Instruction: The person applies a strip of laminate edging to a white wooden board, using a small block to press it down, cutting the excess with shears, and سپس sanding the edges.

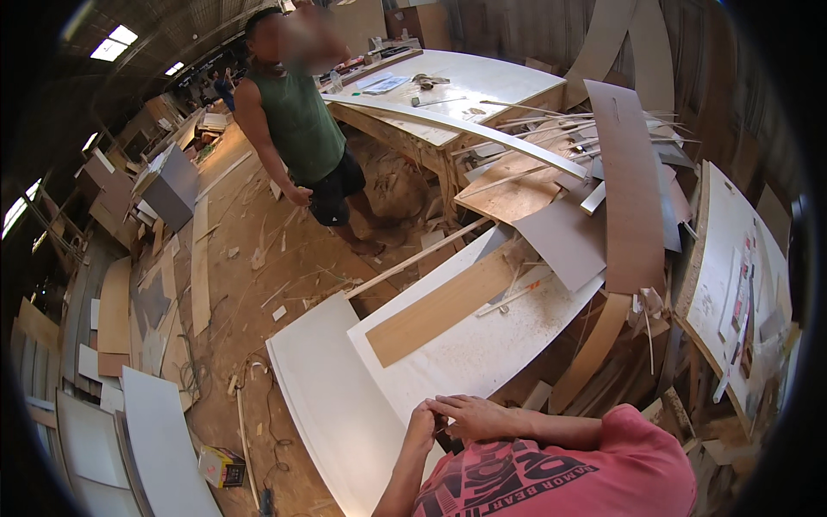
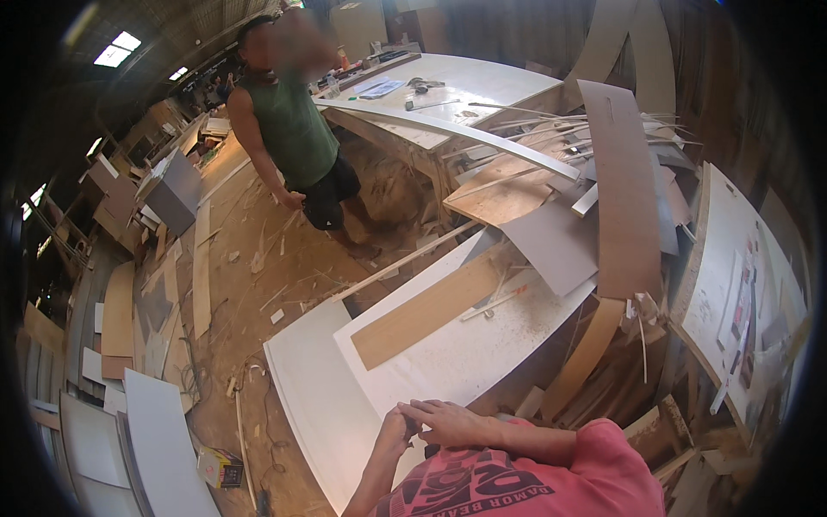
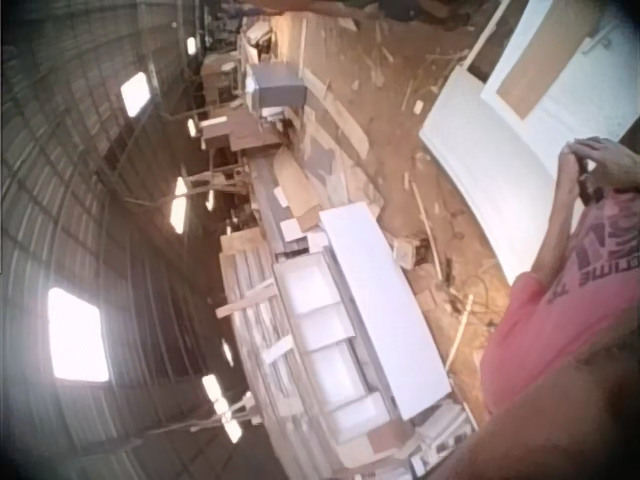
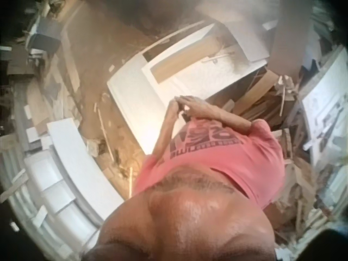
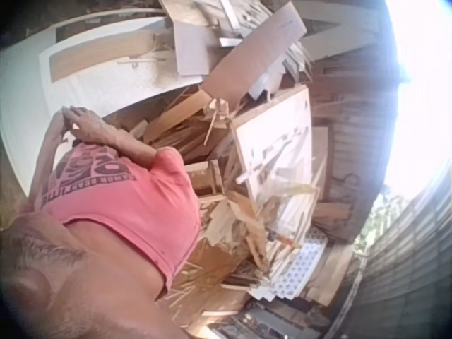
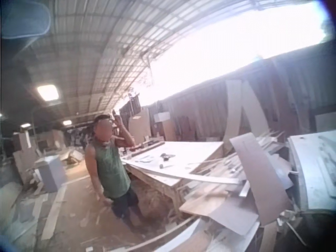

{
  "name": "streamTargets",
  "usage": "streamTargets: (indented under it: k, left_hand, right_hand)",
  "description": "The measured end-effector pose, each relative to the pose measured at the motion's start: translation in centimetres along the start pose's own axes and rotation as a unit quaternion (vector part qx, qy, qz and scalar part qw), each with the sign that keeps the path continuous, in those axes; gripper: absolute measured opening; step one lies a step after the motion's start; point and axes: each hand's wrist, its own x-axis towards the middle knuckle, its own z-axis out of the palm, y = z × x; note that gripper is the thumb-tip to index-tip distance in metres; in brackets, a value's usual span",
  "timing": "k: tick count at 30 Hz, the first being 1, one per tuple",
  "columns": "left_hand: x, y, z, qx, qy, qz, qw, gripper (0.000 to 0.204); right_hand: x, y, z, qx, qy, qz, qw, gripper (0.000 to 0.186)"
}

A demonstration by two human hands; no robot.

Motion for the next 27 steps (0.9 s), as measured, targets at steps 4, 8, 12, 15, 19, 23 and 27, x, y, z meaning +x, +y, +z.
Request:
streamTargets:
  k: [4, 8, 12, 15, 19, 23, 27]
  left_hand:
    - [0.4, -1.0, -0.2, -0.012, 0.032, 0.032, 0.999, 0.014]
    - [0.4, -1.9, -1.9, -0.062, -0.005, 0.066, 0.996, 0.013]
    - [-0.6, -0.5, -0.7, -0.067, -0.062, 0.060, 0.994, 0.020]
    - [0.0, -1.3, -0.8, -0.092, -0.072, 0.097, 0.988, 0.022]
    - [0.5, -1.9, -1.7, -0.120, -0.095, 0.073, 0.986, 0.016]
    - [-0.2, -1.8, -1.7, -0.178, -0.093, 0.038, 0.979, 0.014]
    - [0.0, -2.5, -3.1, -0.171, -0.129, 0.005, 0.977, 0.014]
  right_hand:
    - [0.2, -0.7, -0.3, 0.104, 0.069, 0.033, 0.992, 0.067]
    - [0.7, -2.0, -1.8, 0.154, 0.097, 0.081, 0.980, 0.067]
    - [0.6, -0.9, -1.1, 0.135, 0.061, 0.079, 0.986, 0.065]
    - [0.9, -1.5, -0.9, 0.141, 0.046, 0.058, 0.987, 0.064]
    - [1.1, -2.0, -1.0, 0.148, 0.019, 0.073, 0.986, 0.065]
    - [1.2, -2.0, -1.4, 0.130, 0.005, 0.067, 0.989, 0.066]
    - [1.3, -2.5, -1.0, 0.063, 0.008, 0.029, 0.998, 0.063]
